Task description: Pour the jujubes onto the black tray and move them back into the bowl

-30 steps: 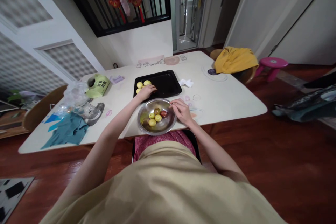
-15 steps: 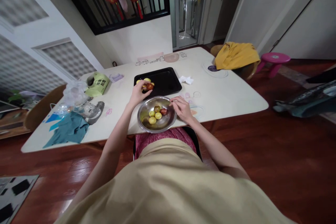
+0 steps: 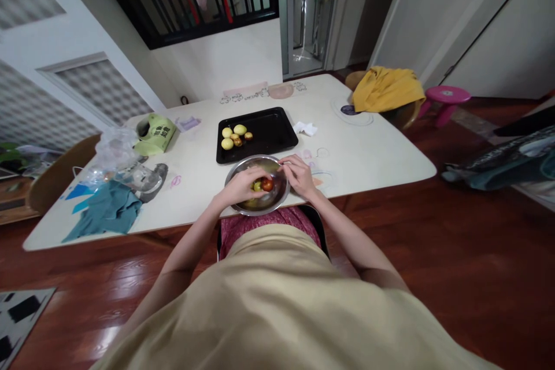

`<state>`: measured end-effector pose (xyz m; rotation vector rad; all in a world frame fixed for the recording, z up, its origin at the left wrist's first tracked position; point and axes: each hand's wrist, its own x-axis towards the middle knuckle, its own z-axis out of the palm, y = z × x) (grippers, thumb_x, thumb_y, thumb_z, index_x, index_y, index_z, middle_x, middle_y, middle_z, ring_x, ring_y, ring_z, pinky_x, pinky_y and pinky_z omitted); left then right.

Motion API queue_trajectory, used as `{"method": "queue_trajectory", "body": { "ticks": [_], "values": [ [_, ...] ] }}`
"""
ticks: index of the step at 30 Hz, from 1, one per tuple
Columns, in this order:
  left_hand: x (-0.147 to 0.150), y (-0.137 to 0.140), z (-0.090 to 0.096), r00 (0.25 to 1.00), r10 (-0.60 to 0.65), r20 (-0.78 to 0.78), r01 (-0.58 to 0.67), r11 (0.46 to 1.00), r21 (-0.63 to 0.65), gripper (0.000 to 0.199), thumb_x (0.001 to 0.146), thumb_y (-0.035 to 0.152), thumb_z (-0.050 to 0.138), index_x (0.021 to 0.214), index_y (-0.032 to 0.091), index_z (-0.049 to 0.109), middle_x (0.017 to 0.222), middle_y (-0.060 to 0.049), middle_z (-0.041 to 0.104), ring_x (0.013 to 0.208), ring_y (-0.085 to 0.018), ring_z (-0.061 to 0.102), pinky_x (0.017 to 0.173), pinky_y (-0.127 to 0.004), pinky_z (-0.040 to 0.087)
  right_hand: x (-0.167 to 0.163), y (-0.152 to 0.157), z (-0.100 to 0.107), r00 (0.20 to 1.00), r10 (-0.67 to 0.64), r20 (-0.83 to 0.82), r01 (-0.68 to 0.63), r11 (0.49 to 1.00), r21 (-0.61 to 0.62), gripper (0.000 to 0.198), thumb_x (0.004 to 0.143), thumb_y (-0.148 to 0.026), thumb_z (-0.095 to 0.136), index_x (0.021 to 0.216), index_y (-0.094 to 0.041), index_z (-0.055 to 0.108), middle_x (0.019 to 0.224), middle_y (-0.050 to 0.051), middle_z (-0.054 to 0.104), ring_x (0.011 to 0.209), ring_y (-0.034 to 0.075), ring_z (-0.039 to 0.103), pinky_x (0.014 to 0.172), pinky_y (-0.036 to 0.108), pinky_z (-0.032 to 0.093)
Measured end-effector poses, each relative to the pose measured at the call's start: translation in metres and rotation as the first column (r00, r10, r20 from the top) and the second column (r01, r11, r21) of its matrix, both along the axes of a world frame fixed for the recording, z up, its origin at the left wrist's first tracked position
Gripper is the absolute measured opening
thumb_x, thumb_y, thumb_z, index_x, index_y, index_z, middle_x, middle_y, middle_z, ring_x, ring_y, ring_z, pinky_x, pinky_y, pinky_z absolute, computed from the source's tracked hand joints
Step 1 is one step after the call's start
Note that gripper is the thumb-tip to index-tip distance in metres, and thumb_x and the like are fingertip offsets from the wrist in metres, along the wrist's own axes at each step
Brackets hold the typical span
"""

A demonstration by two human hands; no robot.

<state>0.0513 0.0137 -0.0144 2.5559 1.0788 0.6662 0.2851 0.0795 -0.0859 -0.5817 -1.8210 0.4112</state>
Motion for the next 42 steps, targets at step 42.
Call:
{"method": "queue_trajectory", "body": {
  "ticks": [42],
  "values": [
    [-0.073,-0.015,-0.046,0.779,0.325,0.536,-0.418,0.907,0.057,0.033,0.109,0.046,0.056,0.112,0.019,0.075,0.122,-0.013,0.078,0.122,-0.026,0.073,0.112,-0.050,0.057,0.002,0.012,0.011,1.000,0.007,0.017,-0.006,1.000,-0.011,0.041,0.112,-0.041,0.050,0.086,-0.025,0.078,0.101,0.008,0.079,0.097,0.024,0.073,0.089,0.045,0.060]
  ]
}}
